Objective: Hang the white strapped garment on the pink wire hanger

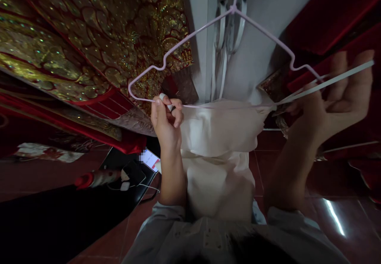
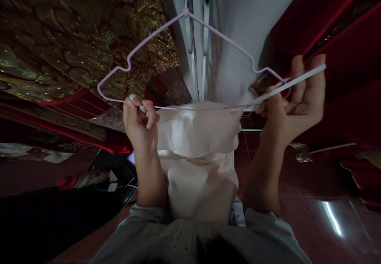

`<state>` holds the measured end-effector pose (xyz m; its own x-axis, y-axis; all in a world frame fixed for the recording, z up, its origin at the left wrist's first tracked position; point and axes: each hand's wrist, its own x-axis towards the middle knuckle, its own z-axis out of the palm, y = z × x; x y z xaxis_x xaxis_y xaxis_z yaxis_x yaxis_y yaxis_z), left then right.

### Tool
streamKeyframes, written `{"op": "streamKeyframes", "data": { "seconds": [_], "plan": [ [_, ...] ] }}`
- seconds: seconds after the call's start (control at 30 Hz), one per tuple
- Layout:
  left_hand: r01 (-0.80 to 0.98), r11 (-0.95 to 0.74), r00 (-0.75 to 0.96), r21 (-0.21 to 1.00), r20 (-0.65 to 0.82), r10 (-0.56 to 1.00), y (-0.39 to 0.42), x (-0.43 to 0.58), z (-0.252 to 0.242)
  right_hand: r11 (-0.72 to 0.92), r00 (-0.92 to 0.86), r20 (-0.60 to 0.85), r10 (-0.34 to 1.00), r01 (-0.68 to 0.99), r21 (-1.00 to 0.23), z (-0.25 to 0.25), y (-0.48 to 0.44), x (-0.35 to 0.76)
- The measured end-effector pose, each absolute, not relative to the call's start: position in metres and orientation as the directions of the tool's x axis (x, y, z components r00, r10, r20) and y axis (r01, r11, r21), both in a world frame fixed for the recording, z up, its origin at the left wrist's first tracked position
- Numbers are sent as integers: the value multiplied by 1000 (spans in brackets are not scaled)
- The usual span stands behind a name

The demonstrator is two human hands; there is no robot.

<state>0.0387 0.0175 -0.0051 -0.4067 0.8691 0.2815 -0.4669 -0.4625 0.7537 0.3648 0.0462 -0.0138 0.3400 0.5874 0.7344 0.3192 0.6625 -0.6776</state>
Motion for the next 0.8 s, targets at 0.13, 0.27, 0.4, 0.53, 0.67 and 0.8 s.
{"op": "streamKeyframes", "data": {
  "seconds": [0.13, 0.27, 0.4, 0.53, 0.67, 0.8],
  "plan": [
    [-486, -435, -388, 758, 260, 884, 17, 38, -2, 727, 504, 830, 238, 473, -497, -18, 42, 376],
    [-556, -434, -358, 709, 267, 895, 17, 44, -5, 746, 476, 874, 97, 547, -380, -10, 12, 334],
    [-551, -438, -401, 711, 234, 885, 14, 50, -6, 642, 57, 761, 646, 499, -582, 4, -12, 288],
    [-501, -441, -421, 745, 235, 876, 4, 50, -6, 551, -88, 576, 813, 434, -712, 0, -11, 276],
    [-450, -511, -490, 733, 276, 827, -5, 37, -8, 513, 14, 567, 824, 408, -755, -13, -12, 278],
    [-231, -666, -708, 709, 347, 615, 3, 9, -12, 491, 23, 539, 842, 382, -783, -15, -14, 278]
  ]
}}
